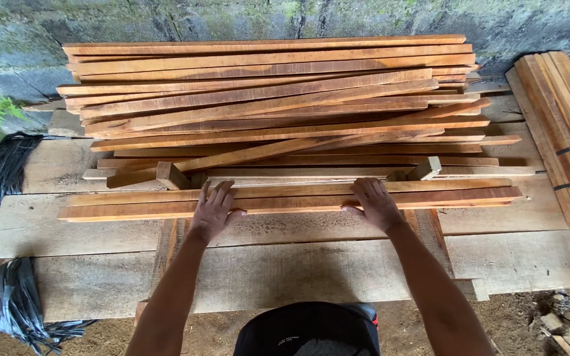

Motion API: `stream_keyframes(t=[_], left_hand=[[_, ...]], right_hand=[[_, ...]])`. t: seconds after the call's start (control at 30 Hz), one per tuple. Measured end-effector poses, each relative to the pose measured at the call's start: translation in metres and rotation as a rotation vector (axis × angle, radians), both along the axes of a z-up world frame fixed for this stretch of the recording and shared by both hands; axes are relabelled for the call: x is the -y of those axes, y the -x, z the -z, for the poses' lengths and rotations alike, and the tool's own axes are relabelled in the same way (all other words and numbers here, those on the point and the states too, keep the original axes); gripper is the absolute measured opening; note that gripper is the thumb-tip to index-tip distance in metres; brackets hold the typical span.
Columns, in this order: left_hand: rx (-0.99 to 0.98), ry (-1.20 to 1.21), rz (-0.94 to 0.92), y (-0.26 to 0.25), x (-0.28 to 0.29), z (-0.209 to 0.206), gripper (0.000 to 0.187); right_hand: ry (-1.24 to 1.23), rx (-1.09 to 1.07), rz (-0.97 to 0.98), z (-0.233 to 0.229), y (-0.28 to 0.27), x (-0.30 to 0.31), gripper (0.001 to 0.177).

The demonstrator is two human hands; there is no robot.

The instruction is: Organizing and stacking wooden planks on a workbench in a woodworking shop.

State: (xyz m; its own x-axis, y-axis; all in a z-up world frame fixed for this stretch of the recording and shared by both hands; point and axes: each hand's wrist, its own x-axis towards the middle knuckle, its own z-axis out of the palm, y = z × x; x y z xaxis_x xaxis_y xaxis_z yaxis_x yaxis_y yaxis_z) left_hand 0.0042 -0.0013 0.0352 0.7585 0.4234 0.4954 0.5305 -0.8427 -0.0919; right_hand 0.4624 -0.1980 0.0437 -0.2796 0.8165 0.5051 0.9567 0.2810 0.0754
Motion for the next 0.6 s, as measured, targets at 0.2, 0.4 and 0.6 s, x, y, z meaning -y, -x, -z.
stream_keyframes(t=[0.2,0.4,0.6], left_hand=[[-0.157,0.209,-0.140,-0.001,-0.008,0.002,0.090],[-0.248,0.294,-0.136,-0.005,-0.021,-0.010,0.083],[-0.426,0.366,-0.168,-0.008,-0.028,-0.020,0.082]], right_hand=[[0.192,-0.081,0.125,-0.014,-0.005,-0.009,0.084],[0.392,-0.008,0.165,-0.036,-0.002,-0.015,0.082],[0.164,0.014,0.093,-0.004,-0.019,-0.023,0.077]])
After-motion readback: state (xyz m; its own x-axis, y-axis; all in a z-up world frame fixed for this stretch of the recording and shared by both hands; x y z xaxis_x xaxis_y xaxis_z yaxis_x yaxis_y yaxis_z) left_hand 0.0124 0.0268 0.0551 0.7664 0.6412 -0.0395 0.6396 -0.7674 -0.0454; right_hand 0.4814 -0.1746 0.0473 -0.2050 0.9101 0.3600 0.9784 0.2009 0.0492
